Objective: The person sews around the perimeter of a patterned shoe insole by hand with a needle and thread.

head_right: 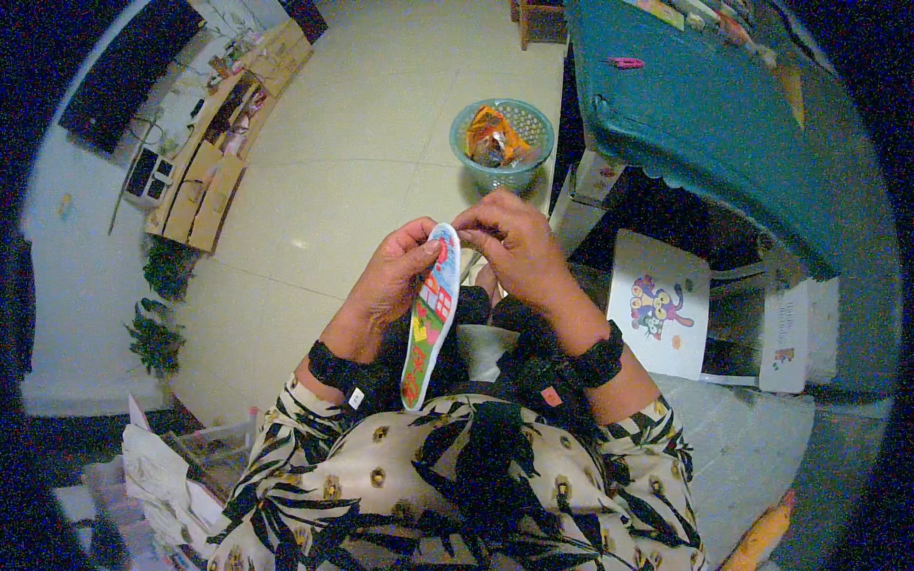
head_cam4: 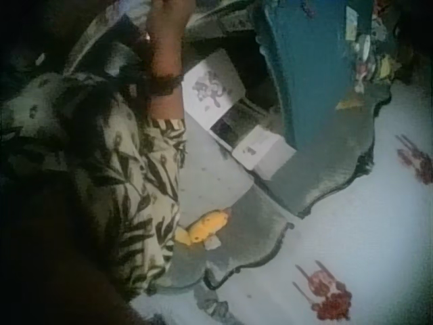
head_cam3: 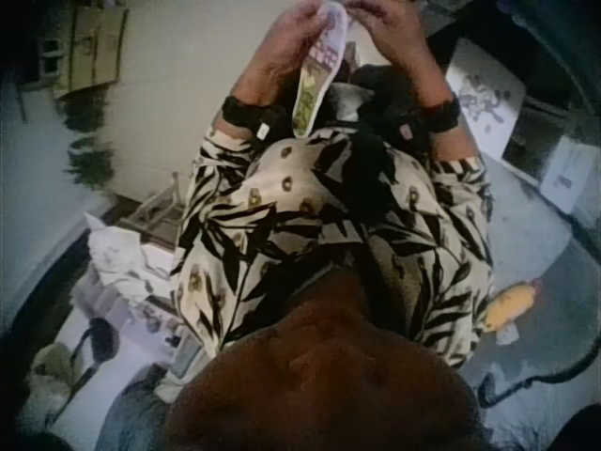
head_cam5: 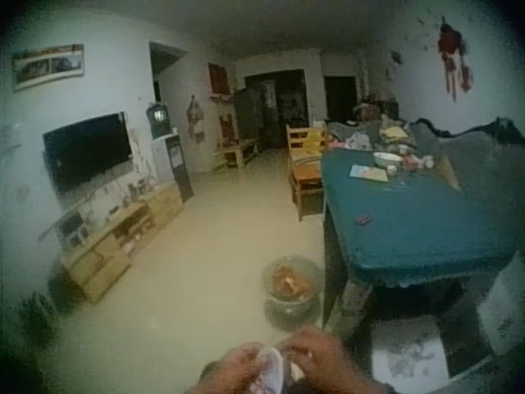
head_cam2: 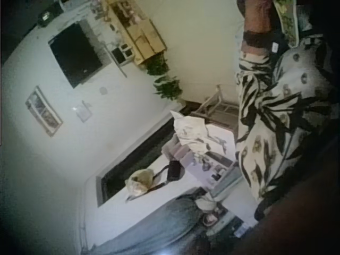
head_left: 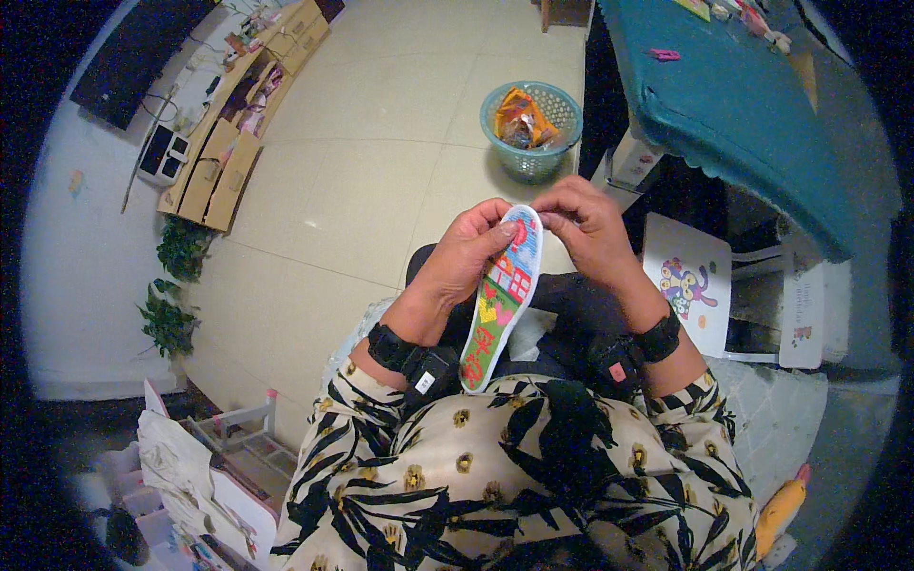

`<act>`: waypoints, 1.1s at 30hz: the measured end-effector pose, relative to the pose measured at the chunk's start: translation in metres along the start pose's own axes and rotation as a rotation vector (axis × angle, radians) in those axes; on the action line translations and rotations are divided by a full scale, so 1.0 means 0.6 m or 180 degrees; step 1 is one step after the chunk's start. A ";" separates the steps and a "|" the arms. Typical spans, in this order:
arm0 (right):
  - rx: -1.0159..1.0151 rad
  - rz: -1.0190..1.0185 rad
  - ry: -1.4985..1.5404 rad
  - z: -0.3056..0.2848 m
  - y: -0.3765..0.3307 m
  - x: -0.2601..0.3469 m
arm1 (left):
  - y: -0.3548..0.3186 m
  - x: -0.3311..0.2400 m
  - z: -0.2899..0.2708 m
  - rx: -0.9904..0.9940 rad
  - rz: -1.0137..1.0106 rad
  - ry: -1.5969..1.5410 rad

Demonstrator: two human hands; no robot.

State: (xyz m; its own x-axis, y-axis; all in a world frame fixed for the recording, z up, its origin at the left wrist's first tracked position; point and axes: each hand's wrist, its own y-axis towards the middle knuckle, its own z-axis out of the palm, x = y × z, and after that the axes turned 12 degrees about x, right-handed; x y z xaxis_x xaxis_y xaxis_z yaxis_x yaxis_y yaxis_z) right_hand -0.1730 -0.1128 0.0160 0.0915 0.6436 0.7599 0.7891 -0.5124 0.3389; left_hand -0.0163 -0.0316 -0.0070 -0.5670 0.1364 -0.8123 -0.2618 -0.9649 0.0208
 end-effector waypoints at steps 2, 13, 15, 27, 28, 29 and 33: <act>-0.0102 0.0216 0.0388 0.010 -0.003 0.001 | 0.000 -0.002 0.007 -0.0169 -0.0120 0.0268; -0.0312 -0.0086 -0.0920 0.005 -0.002 0.023 | 0.001 -0.018 0.020 -0.0740 -0.0093 0.1733; -0.0267 -0.0282 -0.1613 0.005 0.004 0.019 | 0.003 -0.017 0.027 -0.0753 -0.0149 0.1898; -0.1404 0.0744 0.1647 -0.051 -0.049 -0.012 | -0.016 -0.022 -0.100 -0.2407 0.1068 0.1736; -0.1805 0.0711 0.1668 -0.073 -0.064 -0.041 | -0.020 -0.022 -0.122 -0.2473 0.1273 0.1448; -0.2127 0.0507 0.2100 -0.097 -0.078 -0.058 | -0.027 -0.037 -0.120 -0.2557 0.1387 0.1228; -0.2605 0.0413 0.2304 -0.093 -0.078 -0.064 | -0.037 -0.019 -0.128 -0.2371 0.1011 0.1569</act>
State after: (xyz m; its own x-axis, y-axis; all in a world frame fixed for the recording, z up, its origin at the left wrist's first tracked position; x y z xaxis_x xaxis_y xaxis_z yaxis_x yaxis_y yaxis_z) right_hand -0.2473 -0.1452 0.0019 -0.4445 0.2089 0.8711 0.1333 -0.9462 0.2950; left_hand 0.0560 -0.0287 -0.0426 -0.0877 -0.1033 -0.9908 0.5103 -0.8588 0.0443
